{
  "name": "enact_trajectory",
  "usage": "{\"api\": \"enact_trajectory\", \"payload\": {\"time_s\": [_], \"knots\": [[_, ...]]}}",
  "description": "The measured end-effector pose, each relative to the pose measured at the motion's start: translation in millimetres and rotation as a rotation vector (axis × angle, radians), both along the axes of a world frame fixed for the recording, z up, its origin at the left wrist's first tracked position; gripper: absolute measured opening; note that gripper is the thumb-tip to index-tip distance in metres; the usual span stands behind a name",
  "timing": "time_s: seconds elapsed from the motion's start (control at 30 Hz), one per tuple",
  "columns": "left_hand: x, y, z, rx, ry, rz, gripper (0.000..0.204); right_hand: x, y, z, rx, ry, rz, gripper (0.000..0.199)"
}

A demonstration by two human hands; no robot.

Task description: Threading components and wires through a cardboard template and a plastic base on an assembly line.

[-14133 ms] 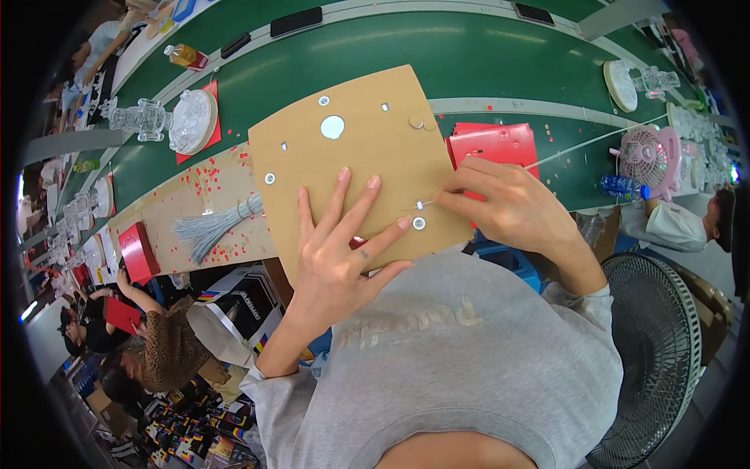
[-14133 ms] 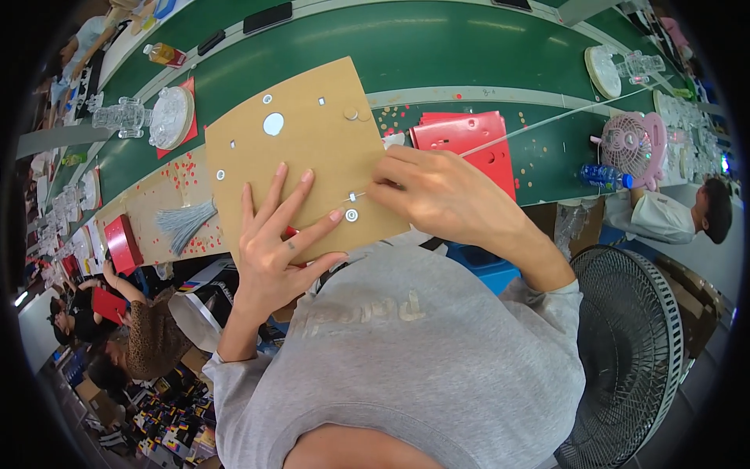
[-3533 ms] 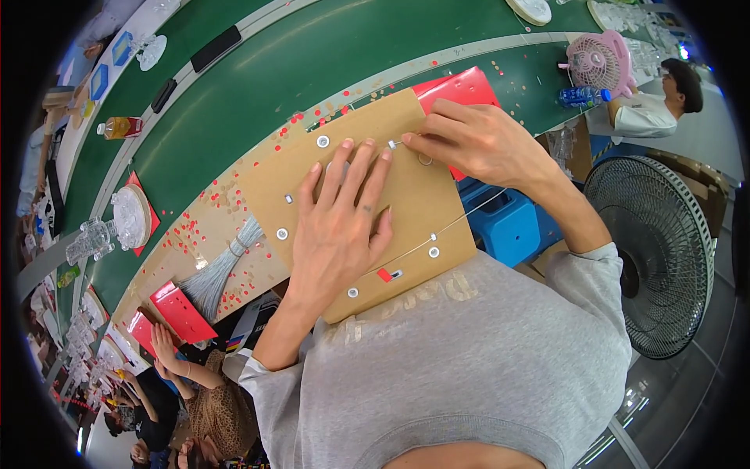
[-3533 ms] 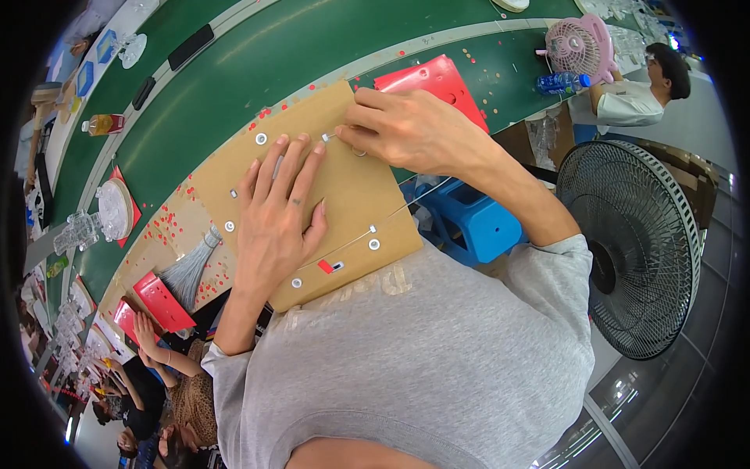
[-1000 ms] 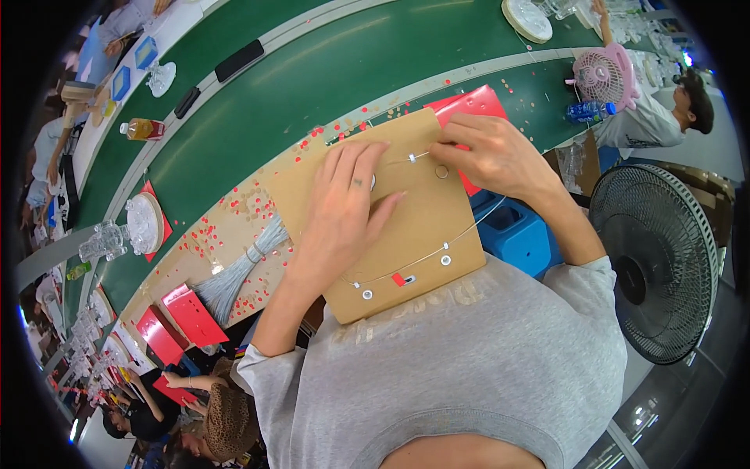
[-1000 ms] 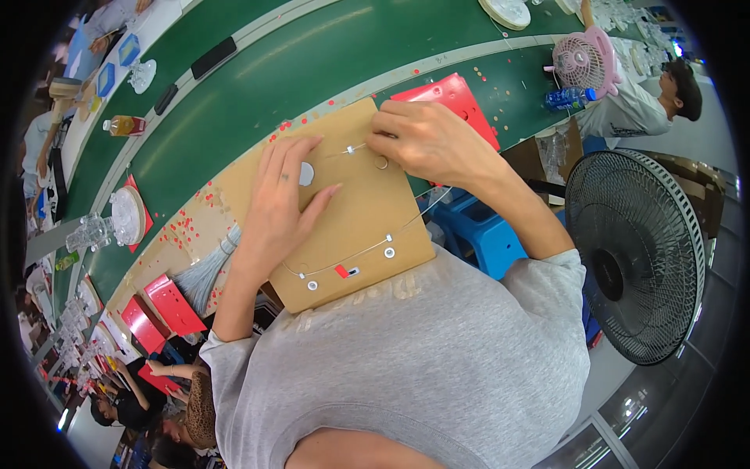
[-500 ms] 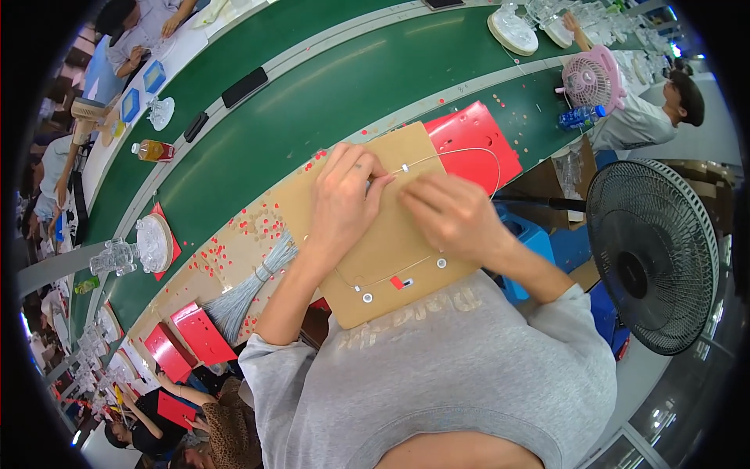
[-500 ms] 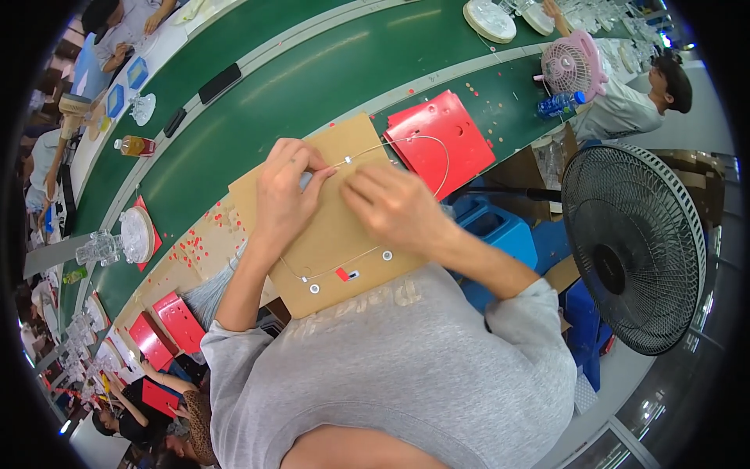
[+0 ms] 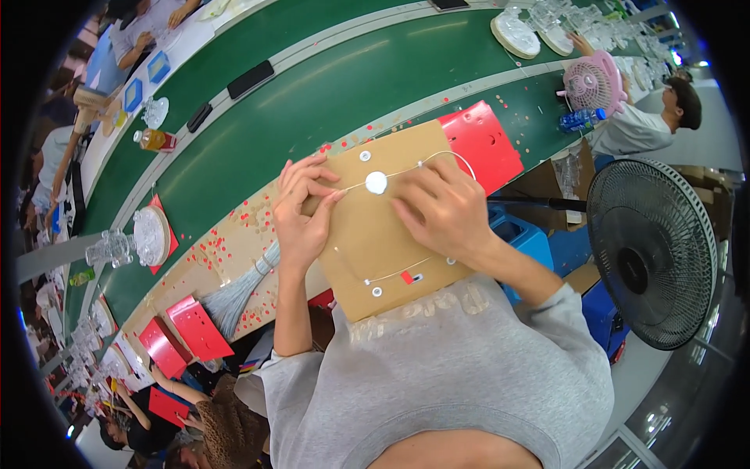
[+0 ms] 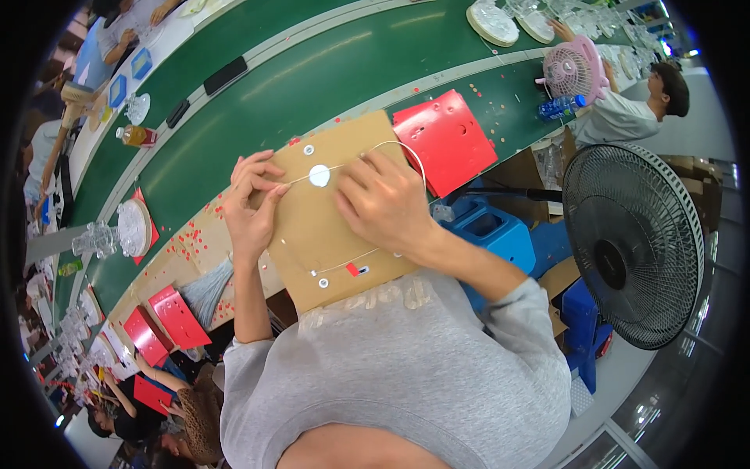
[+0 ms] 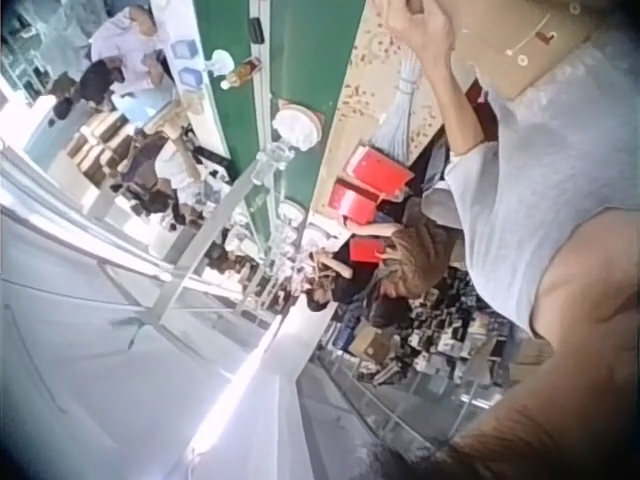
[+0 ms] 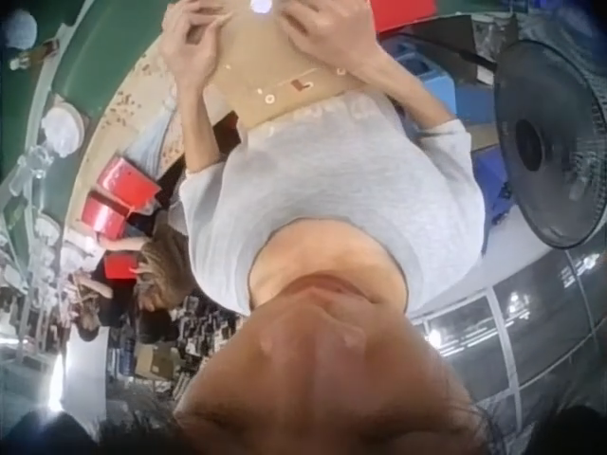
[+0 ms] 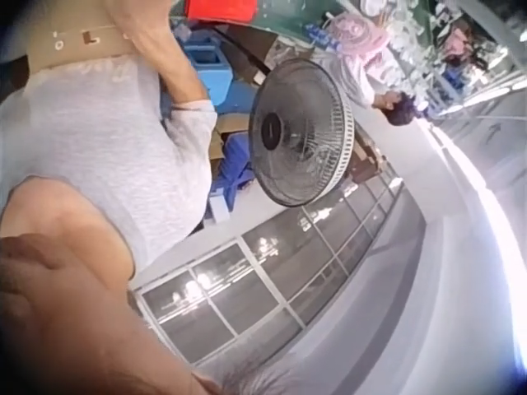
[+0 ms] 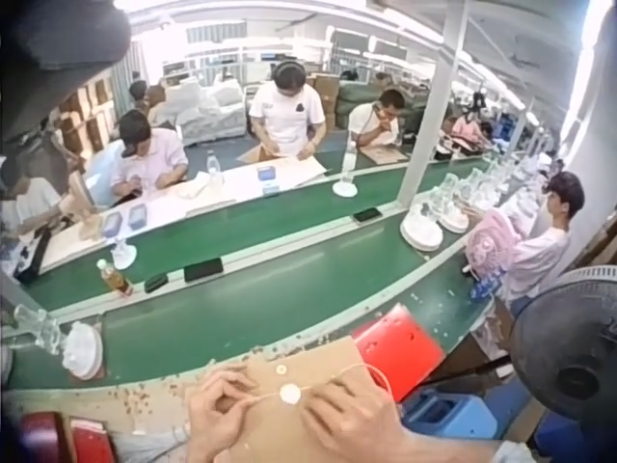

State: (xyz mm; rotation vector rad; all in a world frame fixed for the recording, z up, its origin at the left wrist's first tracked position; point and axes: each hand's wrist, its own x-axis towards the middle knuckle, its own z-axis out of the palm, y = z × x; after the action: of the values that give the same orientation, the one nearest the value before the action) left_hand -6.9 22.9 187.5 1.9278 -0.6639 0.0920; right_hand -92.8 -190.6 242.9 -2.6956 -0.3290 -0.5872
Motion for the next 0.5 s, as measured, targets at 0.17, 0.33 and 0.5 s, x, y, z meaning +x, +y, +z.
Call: {"api": "enact_trajectory", "payload": {"time_s": [0.17,0.33,0.5], "knots": [[-9.3,4.0,-4.3,-0.136,-0.022,-0.008,0.010,41.7,11.4,-19.0,0.289,0.099,0.330,0.016],[-27.0,4.2,-15.3,-0.619,0.337,0.146,0.045,49.8,14.1,-25.4,0.322,0.150,0.436,0.025],[-34.0,4.2,-2.9,-0.739,0.729,0.110,0.082,51.8,16.3,-21.5,0.176,0.105,0.484,0.040]]}}
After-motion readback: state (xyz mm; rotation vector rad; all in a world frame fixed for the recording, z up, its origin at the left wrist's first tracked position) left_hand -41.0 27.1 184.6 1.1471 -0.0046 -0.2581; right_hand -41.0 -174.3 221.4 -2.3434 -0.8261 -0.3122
